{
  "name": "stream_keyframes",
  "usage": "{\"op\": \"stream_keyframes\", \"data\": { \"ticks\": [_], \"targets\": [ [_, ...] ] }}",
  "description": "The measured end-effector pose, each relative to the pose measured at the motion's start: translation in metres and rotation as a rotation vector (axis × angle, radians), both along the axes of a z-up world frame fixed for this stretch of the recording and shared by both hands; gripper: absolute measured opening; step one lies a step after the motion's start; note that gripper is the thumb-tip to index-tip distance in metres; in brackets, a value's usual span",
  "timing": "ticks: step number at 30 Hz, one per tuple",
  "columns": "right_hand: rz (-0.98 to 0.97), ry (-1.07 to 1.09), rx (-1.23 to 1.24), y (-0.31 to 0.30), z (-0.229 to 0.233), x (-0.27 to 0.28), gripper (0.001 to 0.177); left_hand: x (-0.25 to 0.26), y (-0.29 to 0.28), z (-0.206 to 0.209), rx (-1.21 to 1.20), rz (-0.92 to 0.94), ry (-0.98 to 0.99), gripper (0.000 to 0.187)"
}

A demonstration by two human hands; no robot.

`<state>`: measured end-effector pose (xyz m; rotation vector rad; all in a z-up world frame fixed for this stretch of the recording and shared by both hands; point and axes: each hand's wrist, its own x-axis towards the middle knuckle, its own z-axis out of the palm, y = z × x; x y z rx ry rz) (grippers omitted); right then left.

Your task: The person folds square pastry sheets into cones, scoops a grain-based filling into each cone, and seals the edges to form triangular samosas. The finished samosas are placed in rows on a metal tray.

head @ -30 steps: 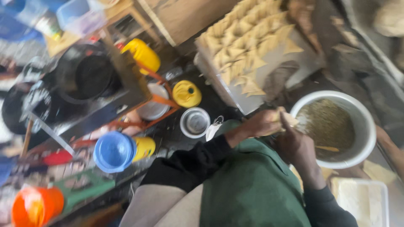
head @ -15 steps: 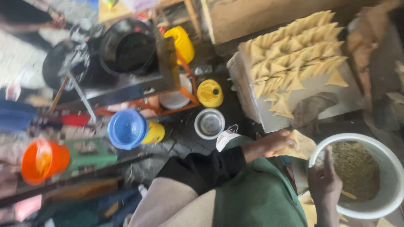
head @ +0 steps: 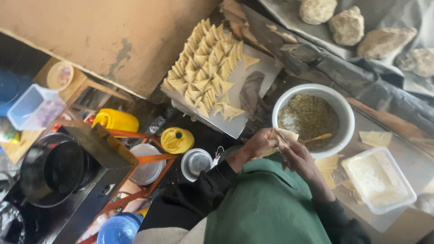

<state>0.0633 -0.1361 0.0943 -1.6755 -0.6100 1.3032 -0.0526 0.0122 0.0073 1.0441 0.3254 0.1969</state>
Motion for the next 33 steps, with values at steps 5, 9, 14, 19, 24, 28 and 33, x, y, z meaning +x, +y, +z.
{"op": "stream_keyframes", "data": {
  "ticks": [5, 9, 14, 19, 24, 28, 33],
  "targets": [
    [-0.199, -0.468, 0.533, 0.005, 0.035, -0.004, 0.048, 0.005, -0.003, 0.003, -0.071, -0.063, -0.058, 0.046],
    [-0.090, -0.732, 0.447, 0.014, 0.040, -0.004, 0.050, 0.008, -0.005, 0.012, -0.094, -0.074, -0.094, 0.058],
    [-0.183, -0.464, 0.360, 0.024, 0.034, -0.017, 0.041, -0.002, -0.010, 0.022, -0.057, -0.129, -0.075, 0.062],
    [-0.184, -0.577, 0.471, 0.015, 0.041, -0.013, 0.054, -0.030, 0.001, 0.029, -0.127, -0.130, 0.014, 0.046],
    [-0.213, -0.444, 0.191, 0.015, 0.043, -0.011, 0.055, -0.033, 0.003, 0.030, -0.273, -0.022, 0.053, 0.043],
    [-0.214, -0.714, 0.417, 0.018, 0.035, -0.041, 0.059, -0.022, 0.001, 0.035, -0.499, 0.006, -0.006, 0.057],
    [-0.148, -0.833, 0.583, 0.014, 0.040, -0.051, 0.062, -0.012, 0.011, 0.049, -0.459, -0.011, 0.033, 0.063]
  ]
}}
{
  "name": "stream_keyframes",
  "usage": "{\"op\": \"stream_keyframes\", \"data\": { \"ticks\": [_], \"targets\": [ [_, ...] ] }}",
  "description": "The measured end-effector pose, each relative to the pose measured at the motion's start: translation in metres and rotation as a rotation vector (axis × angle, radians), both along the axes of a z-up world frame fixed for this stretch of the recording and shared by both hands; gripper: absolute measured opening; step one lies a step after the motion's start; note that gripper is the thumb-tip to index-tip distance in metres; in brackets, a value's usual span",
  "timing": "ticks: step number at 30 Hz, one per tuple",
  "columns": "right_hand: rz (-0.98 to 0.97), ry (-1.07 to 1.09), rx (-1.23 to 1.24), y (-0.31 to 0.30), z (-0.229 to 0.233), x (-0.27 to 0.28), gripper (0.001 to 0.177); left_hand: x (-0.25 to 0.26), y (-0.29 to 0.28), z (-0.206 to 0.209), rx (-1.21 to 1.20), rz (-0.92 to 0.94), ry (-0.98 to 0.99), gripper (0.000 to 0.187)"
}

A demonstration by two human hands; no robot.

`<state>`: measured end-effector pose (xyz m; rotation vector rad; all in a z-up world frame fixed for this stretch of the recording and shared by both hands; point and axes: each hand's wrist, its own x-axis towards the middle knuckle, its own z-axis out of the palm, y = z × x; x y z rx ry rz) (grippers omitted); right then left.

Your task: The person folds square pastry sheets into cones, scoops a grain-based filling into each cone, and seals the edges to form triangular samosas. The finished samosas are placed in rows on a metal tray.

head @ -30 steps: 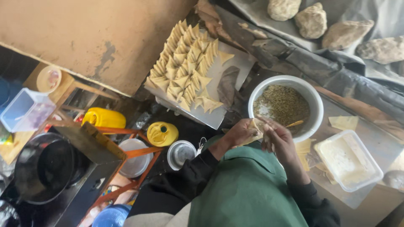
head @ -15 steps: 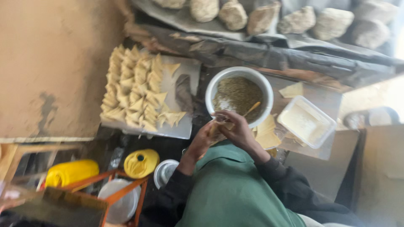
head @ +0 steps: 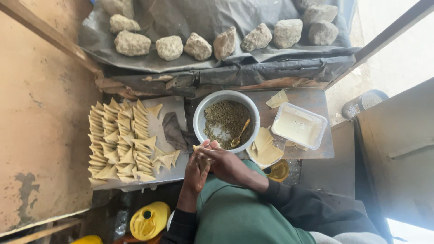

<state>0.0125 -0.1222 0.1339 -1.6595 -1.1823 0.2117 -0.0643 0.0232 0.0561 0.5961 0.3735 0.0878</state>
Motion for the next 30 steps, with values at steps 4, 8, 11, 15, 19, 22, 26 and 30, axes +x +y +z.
{"op": "stream_keyframes", "data": {
  "ticks": [4, 8, 11, 15, 19, 22, 26, 30],
  "targets": [
    [-0.131, 0.150, -0.101, -0.013, 0.004, 0.030, 0.051, -0.005, -0.006, -0.003, 0.154, -0.142, 0.005, 0.059],
    [0.064, 0.361, -0.236, -0.015, -0.002, 0.059, 0.052, 0.005, -0.013, -0.011, 0.213, -0.299, -0.057, 0.056],
    [0.053, 0.440, -0.300, -0.012, -0.005, 0.072, 0.048, 0.006, -0.017, -0.011, 0.342, -0.330, -0.050, 0.048],
    [0.094, 0.622, -0.090, -0.012, -0.006, 0.078, 0.055, -0.002, -0.010, -0.008, 0.727, -0.260, 0.067, 0.035],
    [0.099, 0.631, -0.242, -0.010, -0.003, 0.082, 0.057, -0.012, -0.012, 0.000, 0.698, -0.217, 0.072, 0.034],
    [0.103, 0.830, -0.107, -0.003, 0.000, 0.078, 0.063, -0.015, -0.009, 0.010, 0.559, -0.173, 0.050, 0.036],
    [0.071, 0.859, -0.013, 0.013, -0.015, 0.057, 0.075, -0.027, 0.009, 0.016, 0.419, 0.091, -0.002, 0.040],
    [0.048, 0.953, -0.061, 0.038, -0.049, 0.017, 0.067, -0.047, 0.035, 0.015, 0.260, 0.205, -0.012, 0.042]
  ]
}}
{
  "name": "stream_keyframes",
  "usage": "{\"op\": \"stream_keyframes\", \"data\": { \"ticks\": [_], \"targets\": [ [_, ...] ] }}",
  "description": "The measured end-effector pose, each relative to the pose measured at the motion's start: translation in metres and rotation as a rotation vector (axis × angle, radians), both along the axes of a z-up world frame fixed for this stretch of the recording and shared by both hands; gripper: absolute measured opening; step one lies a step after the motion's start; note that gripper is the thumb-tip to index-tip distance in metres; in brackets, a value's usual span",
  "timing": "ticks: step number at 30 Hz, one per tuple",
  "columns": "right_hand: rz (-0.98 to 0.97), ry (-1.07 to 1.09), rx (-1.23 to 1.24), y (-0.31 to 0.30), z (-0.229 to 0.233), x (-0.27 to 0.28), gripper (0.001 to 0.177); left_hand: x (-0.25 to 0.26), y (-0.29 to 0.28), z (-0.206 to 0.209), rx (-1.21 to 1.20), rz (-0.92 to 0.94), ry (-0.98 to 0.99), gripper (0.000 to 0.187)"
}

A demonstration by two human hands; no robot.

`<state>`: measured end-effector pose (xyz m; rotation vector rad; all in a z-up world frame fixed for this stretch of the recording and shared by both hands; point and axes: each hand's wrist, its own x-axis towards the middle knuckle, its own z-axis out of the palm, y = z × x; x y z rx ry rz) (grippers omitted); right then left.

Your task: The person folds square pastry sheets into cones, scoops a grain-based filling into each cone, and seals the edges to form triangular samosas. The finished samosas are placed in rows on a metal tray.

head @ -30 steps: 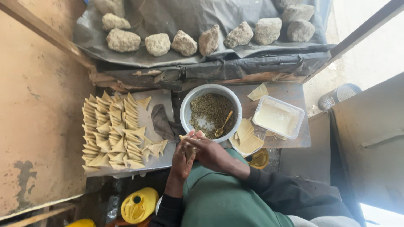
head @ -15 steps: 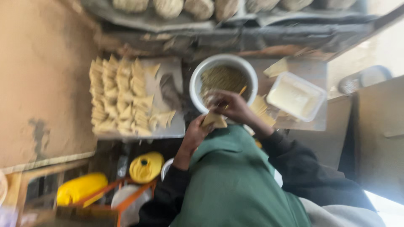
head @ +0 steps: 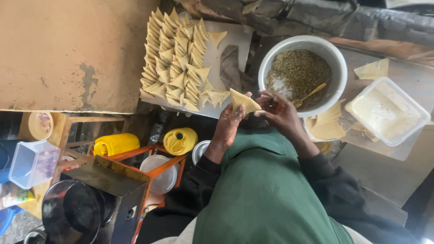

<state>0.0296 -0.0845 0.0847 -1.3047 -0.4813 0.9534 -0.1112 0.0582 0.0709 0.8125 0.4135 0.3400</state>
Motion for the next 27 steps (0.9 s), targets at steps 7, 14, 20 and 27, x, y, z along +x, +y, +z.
{"op": "stream_keyframes", "data": {
  "ticks": [7, 14, 20, 27],
  "targets": [
    [0.048, -0.036, 0.014, 0.054, -0.017, -0.031, 0.048, -0.042, 0.044, -0.020, 0.034, 0.006, 0.166, 0.027],
    [0.092, 0.064, -0.083, 0.109, -0.015, -0.068, 0.049, -0.074, 0.088, -0.034, 0.116, 0.033, 0.257, 0.026],
    [-0.042, -0.053, -0.146, 0.136, -0.047, -0.094, 0.044, -0.093, 0.126, -0.046, 0.078, -0.127, 0.332, 0.026],
    [-0.145, 0.174, -0.168, 0.130, -0.095, -0.124, 0.031, -0.107, 0.148, -0.083, -0.039, -0.351, 0.402, 0.028]
  ]
}}
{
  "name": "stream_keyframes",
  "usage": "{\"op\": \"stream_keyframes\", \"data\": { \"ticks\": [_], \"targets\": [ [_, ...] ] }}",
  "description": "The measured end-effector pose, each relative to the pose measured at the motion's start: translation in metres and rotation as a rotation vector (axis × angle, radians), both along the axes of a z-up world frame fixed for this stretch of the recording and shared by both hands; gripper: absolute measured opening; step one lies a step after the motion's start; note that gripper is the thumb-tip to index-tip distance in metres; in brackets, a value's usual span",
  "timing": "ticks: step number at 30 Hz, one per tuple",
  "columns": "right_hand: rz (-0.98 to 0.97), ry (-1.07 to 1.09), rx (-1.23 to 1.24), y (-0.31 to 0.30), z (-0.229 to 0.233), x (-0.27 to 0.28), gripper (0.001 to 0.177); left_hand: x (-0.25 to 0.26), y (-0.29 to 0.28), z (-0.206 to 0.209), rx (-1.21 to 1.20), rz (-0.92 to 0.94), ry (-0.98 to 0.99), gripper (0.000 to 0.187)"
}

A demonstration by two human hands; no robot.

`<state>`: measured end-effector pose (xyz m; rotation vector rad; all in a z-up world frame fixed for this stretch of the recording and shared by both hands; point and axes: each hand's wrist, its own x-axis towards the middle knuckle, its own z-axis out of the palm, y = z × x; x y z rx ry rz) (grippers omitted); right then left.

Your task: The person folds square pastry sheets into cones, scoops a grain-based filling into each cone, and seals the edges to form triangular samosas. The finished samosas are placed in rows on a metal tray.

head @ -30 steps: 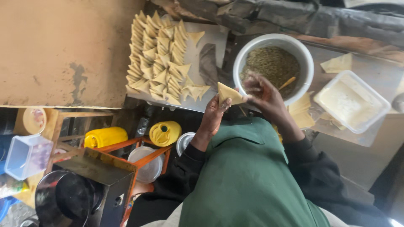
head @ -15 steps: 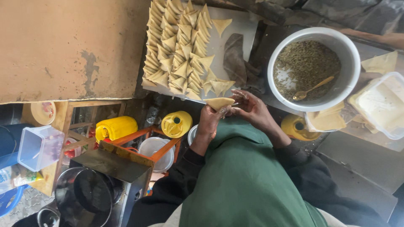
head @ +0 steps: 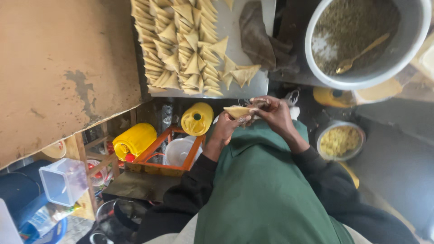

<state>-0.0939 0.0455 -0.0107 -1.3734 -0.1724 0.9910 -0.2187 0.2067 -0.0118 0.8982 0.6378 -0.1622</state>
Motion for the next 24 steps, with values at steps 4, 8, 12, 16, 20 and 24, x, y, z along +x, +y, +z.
{"op": "stream_keyframes", "data": {
  "ticks": [4, 8, 12, 16, 20, 24],
  "targets": [
    [-0.037, -0.013, -0.083, -0.003, -0.015, -0.011, 0.034, -0.001, 0.009, -0.010, -0.025, -0.081, 0.049, 0.030],
    [-0.072, 0.001, -0.055, 0.002, -0.017, -0.019, 0.039, 0.000, 0.020, -0.015, -0.034, -0.131, 0.048, 0.030],
    [-0.129, 0.050, -0.034, 0.015, -0.020, -0.008, 0.036, 0.004, 0.036, -0.031, 0.037, -0.195, 0.025, 0.031],
    [-0.035, 0.052, -0.040, 0.025, -0.019, -0.005, 0.053, 0.002, 0.046, -0.051, 0.083, -0.167, 0.017, 0.028],
    [0.006, -0.103, -0.053, 0.024, -0.023, 0.005, 0.062, -0.001, 0.051, -0.079, 0.088, 0.099, 0.048, 0.035],
    [-0.174, 0.050, -0.148, 0.000, -0.034, 0.017, 0.052, 0.001, 0.059, -0.116, 0.275, 0.262, 0.128, 0.035]
  ]
}}
